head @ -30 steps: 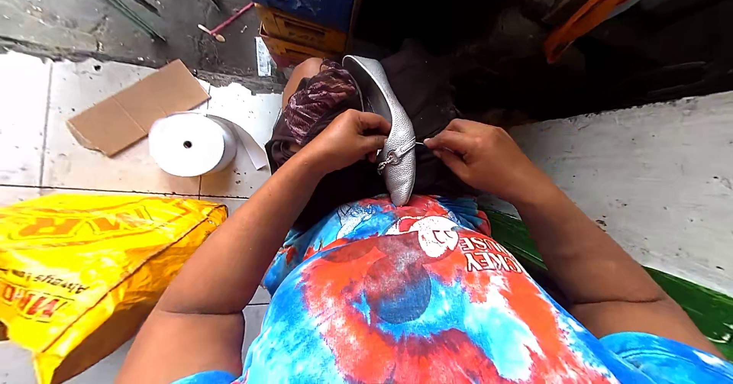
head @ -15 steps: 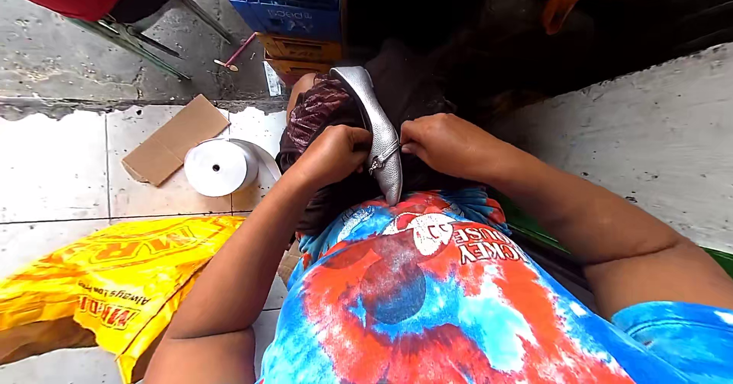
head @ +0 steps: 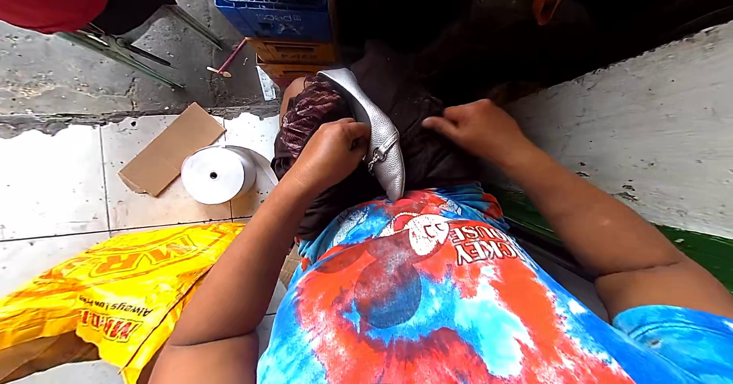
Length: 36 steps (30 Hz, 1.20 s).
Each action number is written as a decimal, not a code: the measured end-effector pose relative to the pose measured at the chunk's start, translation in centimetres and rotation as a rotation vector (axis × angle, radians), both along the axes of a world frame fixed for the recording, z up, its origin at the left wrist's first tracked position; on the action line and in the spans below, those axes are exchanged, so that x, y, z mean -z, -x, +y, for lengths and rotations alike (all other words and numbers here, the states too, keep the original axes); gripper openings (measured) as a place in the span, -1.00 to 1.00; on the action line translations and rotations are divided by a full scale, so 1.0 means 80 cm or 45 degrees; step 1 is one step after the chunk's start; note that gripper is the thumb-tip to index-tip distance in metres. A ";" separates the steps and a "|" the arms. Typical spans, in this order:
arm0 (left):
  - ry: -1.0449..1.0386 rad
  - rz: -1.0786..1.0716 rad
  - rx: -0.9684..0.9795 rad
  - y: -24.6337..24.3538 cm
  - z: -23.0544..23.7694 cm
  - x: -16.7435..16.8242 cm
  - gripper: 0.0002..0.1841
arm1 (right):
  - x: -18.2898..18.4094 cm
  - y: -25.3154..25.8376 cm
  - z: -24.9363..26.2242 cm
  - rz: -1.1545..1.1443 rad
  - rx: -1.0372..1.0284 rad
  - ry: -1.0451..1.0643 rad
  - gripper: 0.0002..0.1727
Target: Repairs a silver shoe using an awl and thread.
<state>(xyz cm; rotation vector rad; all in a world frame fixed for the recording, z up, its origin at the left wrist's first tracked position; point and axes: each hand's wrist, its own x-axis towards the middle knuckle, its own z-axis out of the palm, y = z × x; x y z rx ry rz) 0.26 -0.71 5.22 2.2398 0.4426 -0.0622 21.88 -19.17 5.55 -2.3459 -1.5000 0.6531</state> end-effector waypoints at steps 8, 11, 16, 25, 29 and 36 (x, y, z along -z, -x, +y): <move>-0.106 -0.029 -0.109 0.001 0.003 0.014 -0.67 | -0.008 -0.049 -0.024 -0.088 0.261 0.119 -0.27; -0.307 0.154 -0.156 0.024 0.000 0.006 -0.63 | -0.009 -0.003 -0.018 0.152 -0.150 0.011 -0.32; -0.305 0.385 -0.363 0.055 -0.003 -0.009 -0.60 | -0.026 0.030 -0.026 0.088 -0.473 0.311 -0.38; -0.245 0.226 -0.389 0.079 -0.003 0.002 -0.58 | -0.029 0.045 0.009 0.113 -0.335 -0.179 -0.50; -0.065 0.327 -0.434 0.072 -0.008 -0.006 -0.67 | -0.017 0.077 0.036 0.090 -0.295 0.105 -0.75; 0.024 0.439 -0.417 0.081 -0.002 -0.030 -0.63 | -0.038 0.030 0.011 0.746 -0.713 -0.240 -0.77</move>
